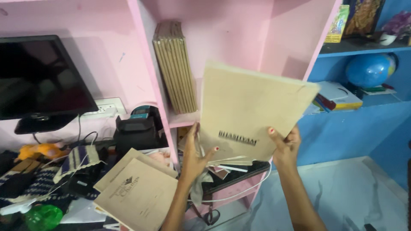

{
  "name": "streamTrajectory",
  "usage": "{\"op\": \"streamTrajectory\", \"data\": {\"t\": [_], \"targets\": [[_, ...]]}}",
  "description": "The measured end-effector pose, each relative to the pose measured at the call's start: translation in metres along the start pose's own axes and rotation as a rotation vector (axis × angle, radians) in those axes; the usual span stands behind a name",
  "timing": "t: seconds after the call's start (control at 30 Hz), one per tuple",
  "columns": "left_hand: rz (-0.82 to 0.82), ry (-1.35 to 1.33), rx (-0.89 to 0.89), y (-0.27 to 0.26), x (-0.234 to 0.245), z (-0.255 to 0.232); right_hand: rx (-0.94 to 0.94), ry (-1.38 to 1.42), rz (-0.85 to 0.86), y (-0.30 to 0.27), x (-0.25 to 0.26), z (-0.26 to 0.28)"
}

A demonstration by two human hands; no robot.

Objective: The person organizes a stack of notebooks on a shelf by handling them one by one, flipping through the pages of some, and standing them upright in a neat row.

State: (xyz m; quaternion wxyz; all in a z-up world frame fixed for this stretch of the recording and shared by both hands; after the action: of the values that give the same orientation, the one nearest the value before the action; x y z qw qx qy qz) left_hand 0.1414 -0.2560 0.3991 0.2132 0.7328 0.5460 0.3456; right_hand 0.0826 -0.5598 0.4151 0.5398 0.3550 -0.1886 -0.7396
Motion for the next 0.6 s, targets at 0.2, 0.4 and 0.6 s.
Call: {"op": "streamTrajectory", "data": {"t": [0.2, 0.4, 0.6], "targets": [[0.039, 0.234, -0.145, 0.035, -0.062, -0.044, 0.196, -0.054, -0.066, 0.045, -0.009, 0.030], [0.116, 0.307, -0.033, 0.068, -0.122, -0.011, 0.209, -0.074, -0.089, 0.077, -0.050, -0.021], [-0.087, 0.437, 0.041, 0.103, -0.107, 0.065, 0.227, -0.178, -0.019, 0.102, -0.116, -0.078]]}}
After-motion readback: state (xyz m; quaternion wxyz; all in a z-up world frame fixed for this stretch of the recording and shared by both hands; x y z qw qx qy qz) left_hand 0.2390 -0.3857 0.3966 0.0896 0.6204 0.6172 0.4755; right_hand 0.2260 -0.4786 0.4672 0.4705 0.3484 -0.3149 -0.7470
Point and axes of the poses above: each hand's wrist, its own y-axis towards the middle knuckle, its own x-axis out of the back of the hand, z = x × y, the point moved 9 cm from there along y, towards the middle knuckle, and after that the axes turned 10 degrees about z, right-handed, at the moved point
